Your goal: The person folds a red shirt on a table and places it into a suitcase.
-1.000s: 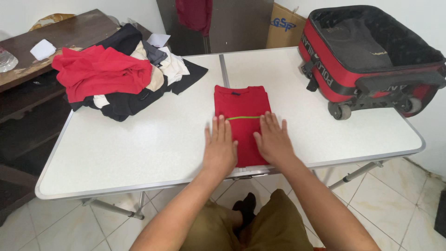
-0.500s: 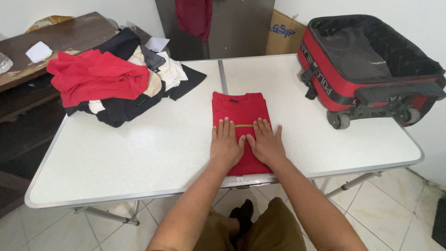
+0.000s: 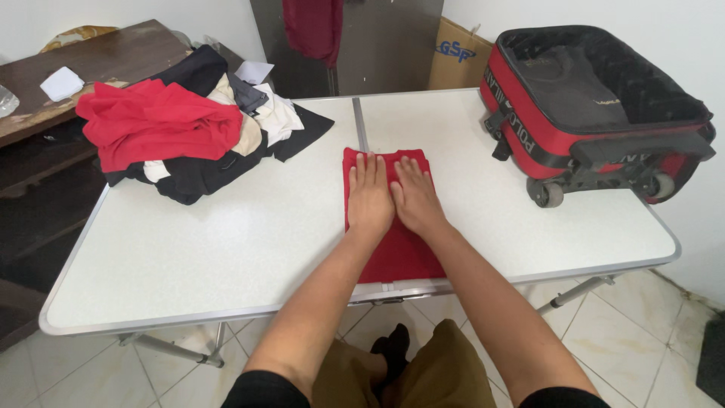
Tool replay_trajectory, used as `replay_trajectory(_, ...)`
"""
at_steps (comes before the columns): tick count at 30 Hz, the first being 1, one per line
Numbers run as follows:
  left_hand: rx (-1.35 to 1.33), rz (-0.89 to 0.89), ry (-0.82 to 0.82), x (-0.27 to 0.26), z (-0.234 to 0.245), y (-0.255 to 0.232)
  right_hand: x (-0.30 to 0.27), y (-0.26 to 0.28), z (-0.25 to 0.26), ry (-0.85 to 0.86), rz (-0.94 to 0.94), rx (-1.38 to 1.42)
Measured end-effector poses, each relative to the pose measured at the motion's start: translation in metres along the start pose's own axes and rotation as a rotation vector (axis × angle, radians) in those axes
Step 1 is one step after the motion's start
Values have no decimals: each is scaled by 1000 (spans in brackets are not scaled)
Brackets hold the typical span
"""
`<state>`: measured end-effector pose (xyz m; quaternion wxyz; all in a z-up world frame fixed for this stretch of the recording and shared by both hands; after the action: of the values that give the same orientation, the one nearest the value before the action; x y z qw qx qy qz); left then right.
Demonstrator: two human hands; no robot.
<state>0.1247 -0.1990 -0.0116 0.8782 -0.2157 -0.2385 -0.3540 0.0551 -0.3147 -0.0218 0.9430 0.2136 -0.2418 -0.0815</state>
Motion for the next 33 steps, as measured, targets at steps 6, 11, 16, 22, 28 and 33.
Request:
replay_trajectory(6, -231, 105, 196, -6, -40, 26, 20, -17, -36, 193, -73, -146)
replay_trajectory(11, -68, 139, 418, -12, -22, 20, 14, -21, -27, 226, -213, -287)
replay_trajectory(16, -43, 138, 438, -3, -3, 15, 11, -19, -10, 306, -318, -353)
replay_trajectory(22, -37, 146, 493, -3, 13, 8, 11, -33, 7, 327, -390, -420)
replay_trajectory(28, -30, 130, 447, -4, 17, 7, 47, -56, 10, 69, -315, -388)
replay_trajectory(33, -49, 119, 403, -5, 12, 9, 58, -52, -29, 194, -108, -276)
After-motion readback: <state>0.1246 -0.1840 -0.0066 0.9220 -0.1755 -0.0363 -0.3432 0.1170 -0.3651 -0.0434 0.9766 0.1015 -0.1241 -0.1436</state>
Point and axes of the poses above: each hand's wrist, its own x-axis towards the middle knuckle, its own z-axis out of the back of the hand, y = z × x, the point moved 2 cm from there along x, towards the middle knuckle, and after that the axes turned 3 degrees about z, right-handed, at the moved point
